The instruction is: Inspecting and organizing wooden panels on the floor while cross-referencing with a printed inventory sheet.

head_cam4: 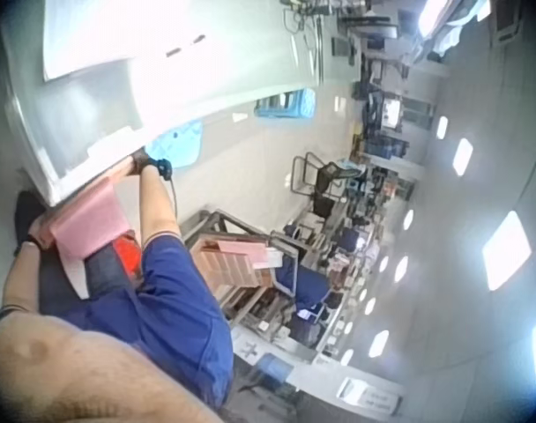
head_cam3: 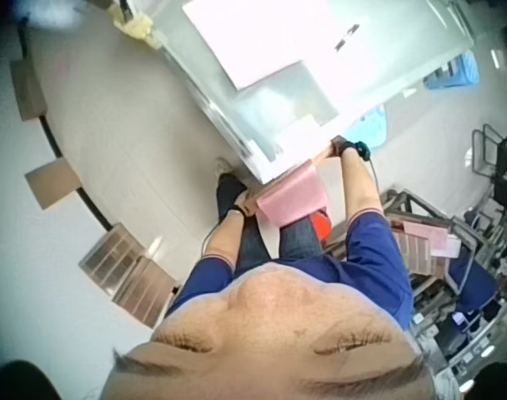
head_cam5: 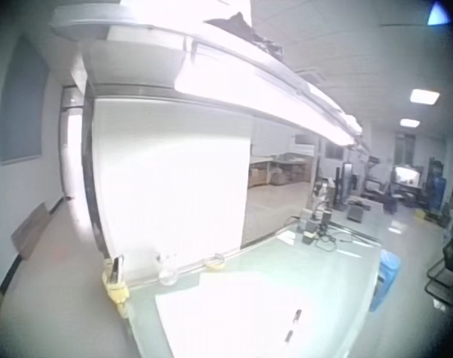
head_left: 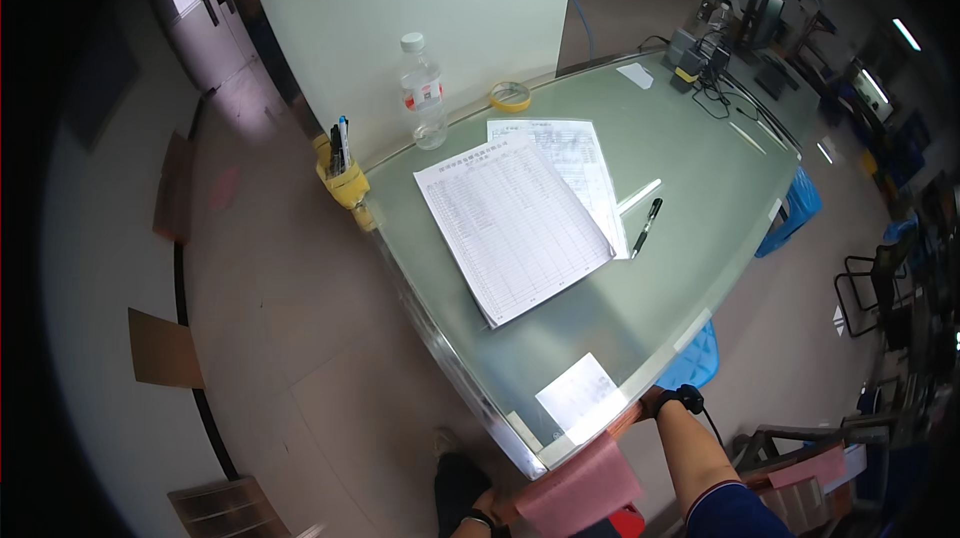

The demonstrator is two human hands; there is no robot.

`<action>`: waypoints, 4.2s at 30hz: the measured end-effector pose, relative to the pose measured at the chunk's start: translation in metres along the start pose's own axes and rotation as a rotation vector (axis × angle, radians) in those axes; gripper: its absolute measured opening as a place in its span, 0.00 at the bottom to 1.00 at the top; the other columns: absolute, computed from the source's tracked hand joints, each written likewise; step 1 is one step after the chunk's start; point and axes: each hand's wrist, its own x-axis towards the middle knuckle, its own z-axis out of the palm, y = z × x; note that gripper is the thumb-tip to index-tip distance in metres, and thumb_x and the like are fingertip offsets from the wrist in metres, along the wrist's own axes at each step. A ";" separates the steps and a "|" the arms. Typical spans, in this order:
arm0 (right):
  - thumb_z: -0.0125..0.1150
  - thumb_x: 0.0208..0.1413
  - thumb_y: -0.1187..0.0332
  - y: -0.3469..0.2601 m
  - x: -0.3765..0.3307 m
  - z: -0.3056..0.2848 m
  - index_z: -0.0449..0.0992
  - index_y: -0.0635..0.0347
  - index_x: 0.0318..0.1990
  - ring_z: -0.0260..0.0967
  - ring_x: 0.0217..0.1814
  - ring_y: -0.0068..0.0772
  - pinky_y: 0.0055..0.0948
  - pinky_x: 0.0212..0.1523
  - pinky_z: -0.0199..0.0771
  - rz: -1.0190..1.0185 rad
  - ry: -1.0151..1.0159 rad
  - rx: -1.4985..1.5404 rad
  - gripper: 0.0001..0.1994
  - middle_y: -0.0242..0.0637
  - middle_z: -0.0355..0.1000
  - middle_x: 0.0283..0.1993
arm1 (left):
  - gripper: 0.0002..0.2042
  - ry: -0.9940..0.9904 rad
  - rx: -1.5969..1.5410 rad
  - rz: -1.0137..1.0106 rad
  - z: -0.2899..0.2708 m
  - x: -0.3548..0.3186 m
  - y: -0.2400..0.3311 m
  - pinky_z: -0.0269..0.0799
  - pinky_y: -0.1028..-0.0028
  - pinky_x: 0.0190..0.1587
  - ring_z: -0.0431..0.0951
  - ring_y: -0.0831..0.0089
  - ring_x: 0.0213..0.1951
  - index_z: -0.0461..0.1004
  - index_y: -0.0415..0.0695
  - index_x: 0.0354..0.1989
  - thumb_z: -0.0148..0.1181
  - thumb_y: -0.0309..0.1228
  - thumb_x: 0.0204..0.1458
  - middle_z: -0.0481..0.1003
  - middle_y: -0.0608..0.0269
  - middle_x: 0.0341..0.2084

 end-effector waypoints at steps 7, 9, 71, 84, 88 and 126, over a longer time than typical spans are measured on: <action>0.51 0.47 0.55 0.008 -0.010 -0.019 0.62 0.54 0.49 0.67 0.42 0.42 0.46 0.33 0.72 -0.058 0.025 0.203 0.22 0.39 0.65 0.47 | 0.17 0.371 0.051 -0.068 0.047 -0.009 0.031 0.66 0.60 0.37 0.71 0.62 0.35 0.66 0.51 0.40 0.40 0.48 0.49 0.72 0.64 0.32; 0.51 0.48 0.54 0.005 -0.013 -0.013 0.61 0.54 0.50 0.66 0.43 0.43 0.47 0.33 0.72 -0.088 0.009 0.237 0.23 0.40 0.65 0.48 | 0.18 0.334 0.046 -0.039 0.047 -0.016 0.039 0.66 0.63 0.31 0.71 0.64 0.29 0.67 0.53 0.37 0.43 0.52 0.46 0.72 0.66 0.28; 0.48 0.54 0.64 -0.072 -0.427 -0.011 0.62 0.66 0.49 0.64 0.43 0.22 0.23 0.45 0.63 -1.351 -0.144 0.484 0.18 0.35 0.67 0.44 | 0.17 -0.324 0.882 1.130 0.298 -0.344 -0.042 0.66 0.69 0.45 0.68 0.65 0.44 0.57 0.38 0.50 0.41 0.35 0.55 0.65 0.52 0.44; 0.48 0.54 0.64 -0.070 -0.457 0.095 0.60 0.67 0.51 0.62 0.45 0.23 0.23 0.47 0.62 -1.260 -0.366 0.294 0.20 0.36 0.65 0.46 | 0.13 -0.477 0.887 1.270 0.339 -0.432 -0.052 0.75 0.70 0.35 0.72 0.68 0.38 0.59 0.34 0.47 0.41 0.21 0.52 0.68 0.55 0.40; 0.48 0.54 0.67 -0.093 -0.461 0.166 0.58 0.66 0.52 0.60 0.48 0.23 0.24 0.49 0.61 -1.228 -0.406 0.191 0.20 0.35 0.63 0.48 | 0.11 -0.386 0.782 1.319 0.287 -0.470 -0.014 0.74 0.70 0.36 0.72 0.71 0.36 0.61 0.34 0.45 0.41 0.22 0.53 0.68 0.57 0.39; 0.46 0.56 0.62 -0.468 -0.410 0.636 0.61 0.57 0.52 0.62 0.38 0.14 0.18 0.40 0.64 -1.069 -0.850 -0.418 0.17 0.24 0.67 0.36 | 0.15 0.069 0.231 1.840 0.190 -0.676 0.406 0.59 0.74 0.47 0.66 0.75 0.42 0.61 0.33 0.47 0.42 0.23 0.50 0.68 0.60 0.41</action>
